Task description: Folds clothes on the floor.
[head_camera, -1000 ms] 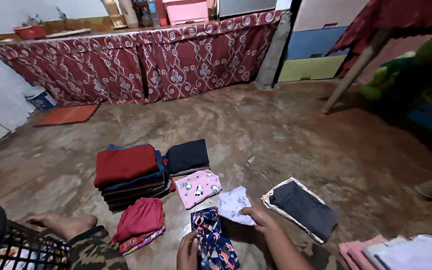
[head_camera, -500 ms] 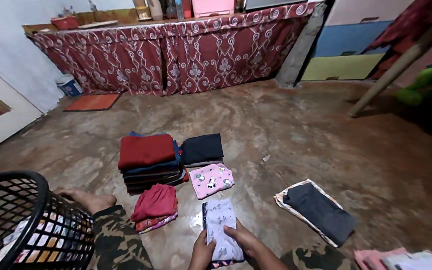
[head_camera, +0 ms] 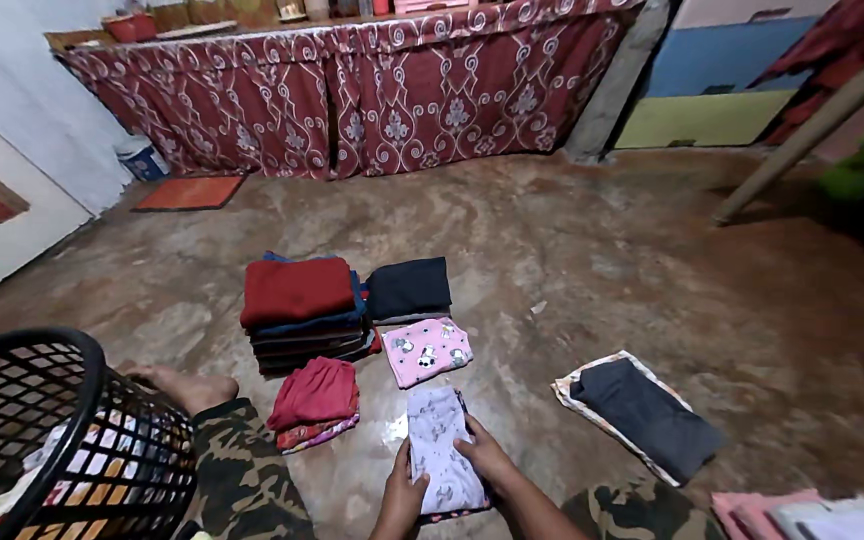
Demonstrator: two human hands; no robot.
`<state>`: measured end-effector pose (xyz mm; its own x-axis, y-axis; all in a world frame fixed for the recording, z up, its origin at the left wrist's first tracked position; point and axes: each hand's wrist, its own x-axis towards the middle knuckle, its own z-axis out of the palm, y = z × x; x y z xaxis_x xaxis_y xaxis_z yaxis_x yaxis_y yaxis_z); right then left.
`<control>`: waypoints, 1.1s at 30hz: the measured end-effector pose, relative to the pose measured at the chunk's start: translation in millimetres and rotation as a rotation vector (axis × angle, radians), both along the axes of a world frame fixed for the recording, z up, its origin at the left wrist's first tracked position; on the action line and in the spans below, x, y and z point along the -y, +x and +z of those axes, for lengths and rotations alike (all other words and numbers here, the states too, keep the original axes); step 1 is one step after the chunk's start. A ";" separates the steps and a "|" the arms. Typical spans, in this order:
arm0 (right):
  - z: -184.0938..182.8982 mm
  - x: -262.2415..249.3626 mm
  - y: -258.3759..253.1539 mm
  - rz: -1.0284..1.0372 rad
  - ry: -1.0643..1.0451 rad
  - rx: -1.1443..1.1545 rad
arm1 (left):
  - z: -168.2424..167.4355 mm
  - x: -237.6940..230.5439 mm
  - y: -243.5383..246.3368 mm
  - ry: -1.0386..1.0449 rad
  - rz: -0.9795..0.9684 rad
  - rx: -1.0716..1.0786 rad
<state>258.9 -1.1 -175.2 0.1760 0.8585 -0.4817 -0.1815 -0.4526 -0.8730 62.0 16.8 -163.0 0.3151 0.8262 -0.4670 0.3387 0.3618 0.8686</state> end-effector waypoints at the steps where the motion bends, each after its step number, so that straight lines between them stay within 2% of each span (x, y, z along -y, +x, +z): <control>1: 0.4 -0.2 -0.1 -0.003 0.000 0.018 | 0.8 -0.3 0.4 0.000 -0.002 -0.006; 5: 8.1 0.9 2.7 -0.008 -0.005 0.128 | -2.9 -0.6 -0.5 0.080 -0.042 -0.070; 8: 27.0 5.1 -4.8 -0.025 0.011 0.630 | 0.2 1.6 1.9 0.227 -0.108 -0.205; 10: 32.5 15.3 -17.7 0.119 0.181 0.924 | 4.8 3.1 3.9 0.279 -0.121 -0.320; 12: 19.3 22.8 -34.9 0.303 0.419 1.078 | 7.8 2.1 2.5 0.303 -0.086 -0.383; 13: 9.2 24.1 -41.6 0.407 0.473 1.103 | 9.4 -0.6 -0.2 0.300 -0.065 -0.399; 15: -9.1 20.8 -45.1 0.624 0.356 1.082 | 10.1 -8.2 -9.7 0.287 -0.035 -0.417; 16: -15.9 17.6 -43.1 0.667 0.288 1.093 | 10.3 -11.1 -14.9 0.275 -0.025 -0.415; 21: -22.8 7.2 -27.2 0.471 0.114 1.162 | 28.4 -10.5 -39.7 0.238 0.020 -0.364; 23: -28.4 3.2 -10.8 0.328 0.094 1.228 | 32.7 -8.0 -50.0 0.207 -0.010 -0.356; 26: -25.9 -12.7 27.1 0.264 -0.012 1.261 | 38.9 -3.8 -57.1 0.168 -0.049 -0.344; 30: -16.6 -33.3 93.8 0.317 -0.018 1.259 | 44.7 2.1 -60.1 0.164 -0.107 -0.314; 33: -5.5 -36.3 120.7 0.118 0.091 1.326 | 46.6 3.5 -65.5 0.172 -0.106 -0.312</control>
